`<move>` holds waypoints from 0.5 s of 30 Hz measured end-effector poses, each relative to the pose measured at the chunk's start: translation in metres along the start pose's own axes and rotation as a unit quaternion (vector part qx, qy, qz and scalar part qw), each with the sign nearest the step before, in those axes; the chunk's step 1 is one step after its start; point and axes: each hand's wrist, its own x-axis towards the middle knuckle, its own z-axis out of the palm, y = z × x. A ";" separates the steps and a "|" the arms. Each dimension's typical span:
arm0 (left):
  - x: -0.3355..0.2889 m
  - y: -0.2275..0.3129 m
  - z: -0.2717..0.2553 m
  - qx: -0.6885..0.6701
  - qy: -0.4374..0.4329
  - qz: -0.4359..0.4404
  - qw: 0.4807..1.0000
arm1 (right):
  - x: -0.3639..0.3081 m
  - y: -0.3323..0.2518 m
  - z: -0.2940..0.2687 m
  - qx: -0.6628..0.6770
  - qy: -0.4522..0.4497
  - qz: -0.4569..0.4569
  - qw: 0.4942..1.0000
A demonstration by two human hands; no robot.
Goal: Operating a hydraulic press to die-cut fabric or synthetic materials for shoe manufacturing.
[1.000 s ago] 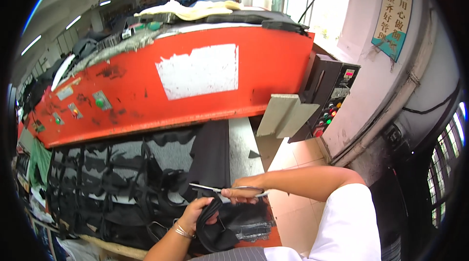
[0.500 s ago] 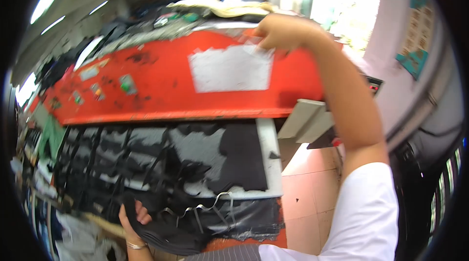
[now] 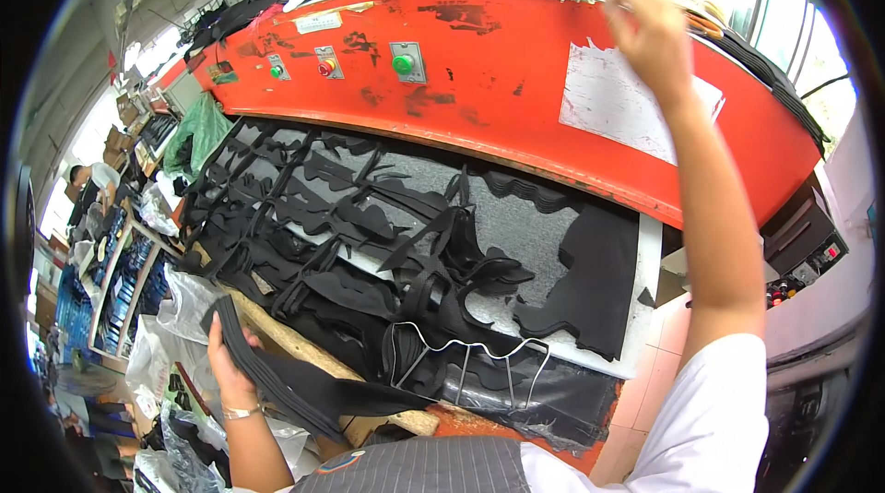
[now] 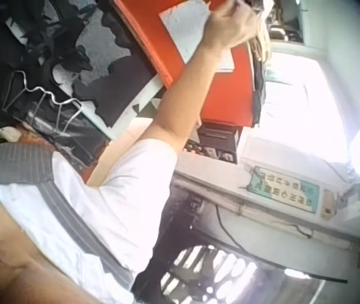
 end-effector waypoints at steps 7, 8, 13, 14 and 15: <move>0.168 0.007 0.029 0.313 0.001 0.248 0.917 | -0.164 -0.155 0.029 0.271 -0.444 0.291 0.803; 0.192 0.011 0.042 0.353 0.003 0.250 0.901 | -0.180 -0.164 0.033 0.273 -0.462 0.360 0.763; 0.347 -0.015 0.112 0.386 -0.155 0.193 0.889 | -0.237 -0.168 0.062 0.408 -0.126 0.816 0.389; 0.387 -0.022 0.118 0.372 -0.143 0.181 0.899 | -0.239 -0.174 0.076 0.396 -0.040 0.850 0.346; 0.427 -0.028 0.122 0.343 -0.124 0.173 0.915 | -0.248 -0.172 0.087 0.396 0.020 0.855 0.334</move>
